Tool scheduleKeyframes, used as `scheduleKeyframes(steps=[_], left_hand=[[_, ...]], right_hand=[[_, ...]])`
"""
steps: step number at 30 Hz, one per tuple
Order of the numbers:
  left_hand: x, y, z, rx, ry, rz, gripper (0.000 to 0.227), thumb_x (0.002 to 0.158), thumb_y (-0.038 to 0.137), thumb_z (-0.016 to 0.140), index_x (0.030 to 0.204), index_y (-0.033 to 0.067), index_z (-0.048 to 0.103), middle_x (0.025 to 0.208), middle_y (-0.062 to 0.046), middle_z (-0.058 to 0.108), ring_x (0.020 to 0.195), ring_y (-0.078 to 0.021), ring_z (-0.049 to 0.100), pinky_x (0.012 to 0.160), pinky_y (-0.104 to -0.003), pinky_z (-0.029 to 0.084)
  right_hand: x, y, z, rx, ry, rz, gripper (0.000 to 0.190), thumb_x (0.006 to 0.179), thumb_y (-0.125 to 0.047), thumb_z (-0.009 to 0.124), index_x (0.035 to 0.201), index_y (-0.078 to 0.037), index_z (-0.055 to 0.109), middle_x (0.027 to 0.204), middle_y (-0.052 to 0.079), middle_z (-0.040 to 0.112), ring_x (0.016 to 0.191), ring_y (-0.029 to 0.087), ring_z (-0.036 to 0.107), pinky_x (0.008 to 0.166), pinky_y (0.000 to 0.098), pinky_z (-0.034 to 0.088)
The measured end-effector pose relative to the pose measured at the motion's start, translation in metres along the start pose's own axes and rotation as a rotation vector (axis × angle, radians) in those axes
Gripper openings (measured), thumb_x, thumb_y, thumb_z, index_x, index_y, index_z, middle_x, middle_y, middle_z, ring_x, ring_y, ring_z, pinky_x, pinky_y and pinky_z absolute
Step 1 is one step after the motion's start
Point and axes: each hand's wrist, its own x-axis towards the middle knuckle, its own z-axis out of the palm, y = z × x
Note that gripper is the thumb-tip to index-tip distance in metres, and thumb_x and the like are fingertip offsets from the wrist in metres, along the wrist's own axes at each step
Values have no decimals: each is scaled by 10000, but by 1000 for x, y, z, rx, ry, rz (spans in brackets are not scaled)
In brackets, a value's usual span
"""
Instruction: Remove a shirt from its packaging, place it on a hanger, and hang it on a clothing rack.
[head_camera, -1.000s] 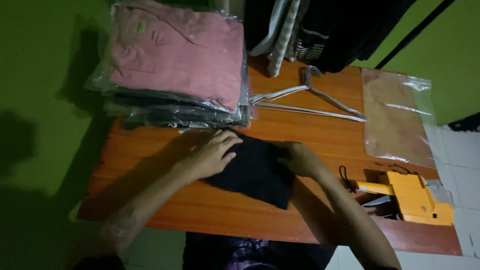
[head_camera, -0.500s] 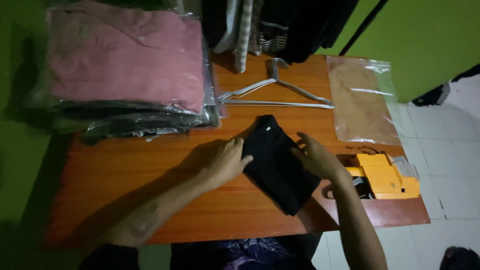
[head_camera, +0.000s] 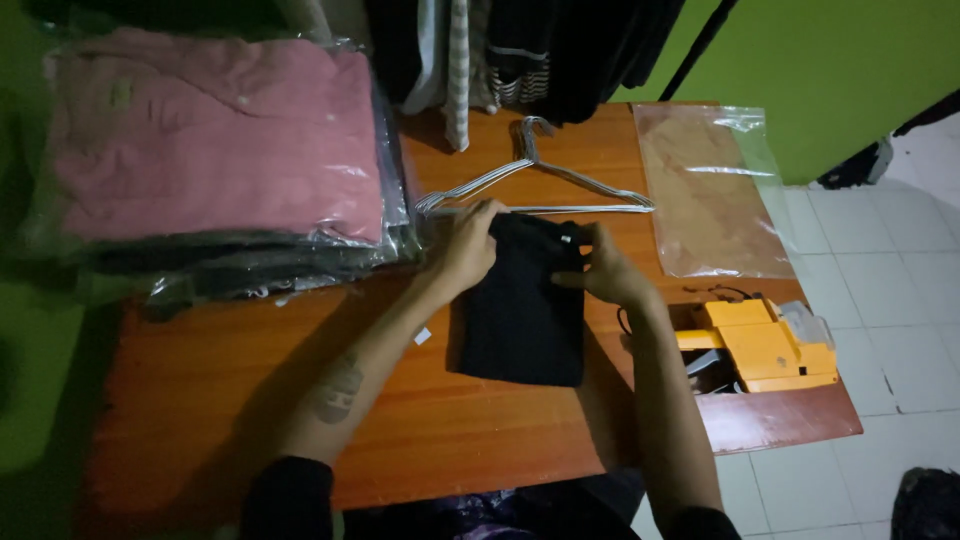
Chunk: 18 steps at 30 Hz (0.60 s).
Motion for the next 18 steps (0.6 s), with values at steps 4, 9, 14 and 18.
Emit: scheduleKeyframes(steps=[4,9,14,18], left_hand=[[4,-6,-2,107,51,-29,390,759,-153,625,1123,-15,607,1139,-215,666,1116,-373,640,978,-461,520],[3,-21,7,-105,93,-140,420,794,-29,585,1213,-19,567,1187,-214,641,1150,-377,607,1014,-489,471],[5,-2,-3,-343,-43,-347,314,899,143,604,1183,14,575,1077,-178,672,1037,-318,660,911,-453,529],[2,-7,-2,-331,-137,-445,348,936,287,686,1156,44,568,1032,-133,669,922,-258,693,792,-433,586]], right_hand=[[-17,-63,-1,164,94,151,1183,613,-115,925,1557,-95,213,1381,187,563,1064,272,648,834,385,586],[-23,-47,6,406,33,72,1064,648,-101,915,1562,-81,370,1287,241,684,1134,283,672,955,367,577],[-17,-19,12,418,95,-12,825,748,-86,941,1426,27,484,1382,225,555,1277,316,542,1098,422,474],[-36,-88,0,769,90,166,822,758,-122,811,1448,-176,367,1339,142,588,1263,278,567,1078,395,470]])
